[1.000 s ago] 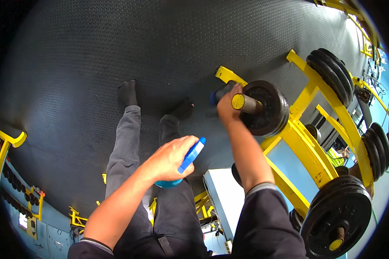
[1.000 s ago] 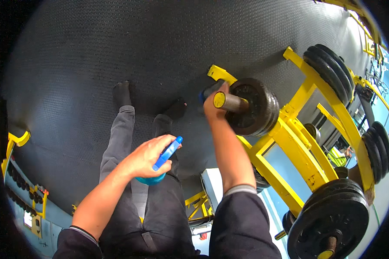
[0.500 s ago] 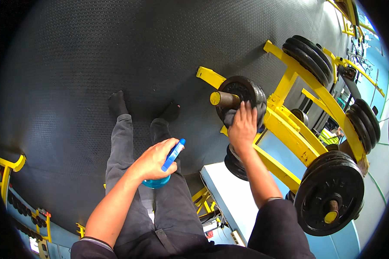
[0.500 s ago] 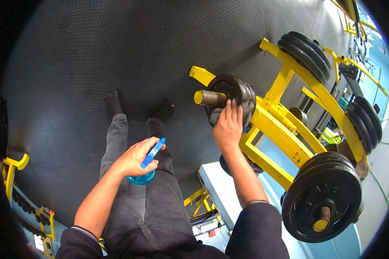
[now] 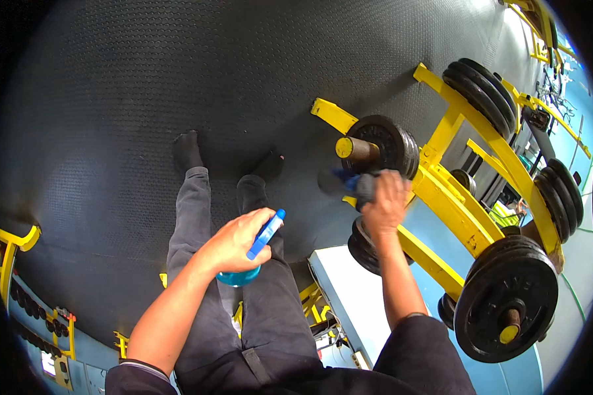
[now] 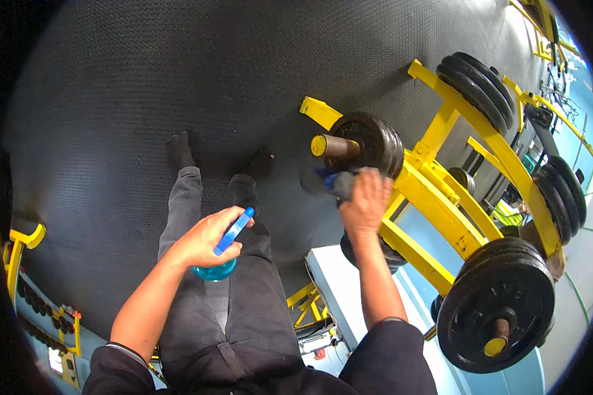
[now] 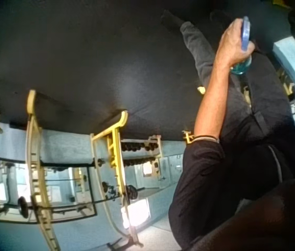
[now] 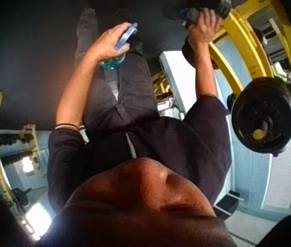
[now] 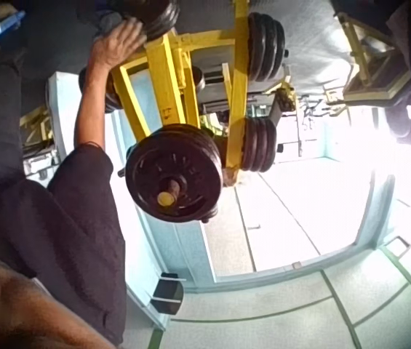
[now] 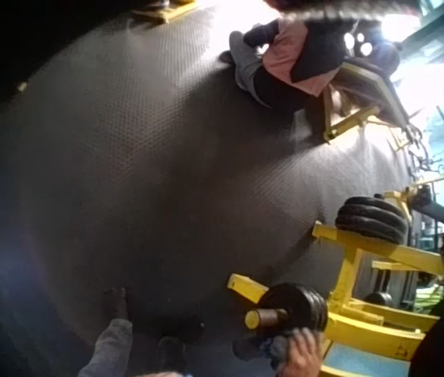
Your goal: The person cleans gym equipment by wiping a dumbbell on the floor with a cloth and spray bottle, then walking over to a weight tree to wipe down the weight plates with the cloth.
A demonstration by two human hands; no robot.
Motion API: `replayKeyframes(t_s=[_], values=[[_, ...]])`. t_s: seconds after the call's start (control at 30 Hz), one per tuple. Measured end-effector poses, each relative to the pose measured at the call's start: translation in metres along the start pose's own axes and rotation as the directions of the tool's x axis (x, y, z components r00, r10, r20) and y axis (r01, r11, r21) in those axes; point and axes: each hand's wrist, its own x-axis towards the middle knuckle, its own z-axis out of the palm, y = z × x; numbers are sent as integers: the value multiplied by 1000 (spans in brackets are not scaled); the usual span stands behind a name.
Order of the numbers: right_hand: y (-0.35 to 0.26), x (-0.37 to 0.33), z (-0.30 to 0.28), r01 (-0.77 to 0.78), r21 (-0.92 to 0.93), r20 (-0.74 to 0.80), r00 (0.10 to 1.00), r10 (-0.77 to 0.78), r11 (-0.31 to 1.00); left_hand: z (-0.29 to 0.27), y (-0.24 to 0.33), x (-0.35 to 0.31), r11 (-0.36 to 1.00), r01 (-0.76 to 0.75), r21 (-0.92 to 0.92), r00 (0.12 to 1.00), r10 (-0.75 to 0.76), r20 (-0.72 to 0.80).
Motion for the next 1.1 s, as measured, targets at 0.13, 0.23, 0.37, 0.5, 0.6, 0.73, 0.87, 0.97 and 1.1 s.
replayKeyframes(t_s=[0.13,0.23,0.37,0.5,0.6,0.73,0.87,0.97,1.1], values=[[29,-5,9,-298,292,-244,895,372,909,8,1,4,999,30,-21,999,-29,37],[-8,-33,100,-406,684,-351,544,762,606,18,-4,18,999,36,-1,997,-36,67],[-85,47,82,357,777,566,-36,824,-518,27,-9,22,998,61,-8,994,-60,93],[-80,36,181,442,671,360,508,782,-596,34,3,31,993,110,53,977,-117,177],[-90,38,198,-187,962,258,867,426,-201,38,9,31,981,123,148,961,-155,229],[-98,1,44,-140,934,278,861,426,-327,33,43,8,947,132,291,951,-204,233],[-106,-83,-43,7,601,436,836,334,-800,43,109,-13,924,11,381,939,-140,313],[-142,-188,-1,184,305,624,702,342,-934,58,160,-31,885,-125,448,886,-104,453],[-150,-276,-20,422,-127,400,850,343,-898,97,218,-60,823,-215,525,782,-177,598]])
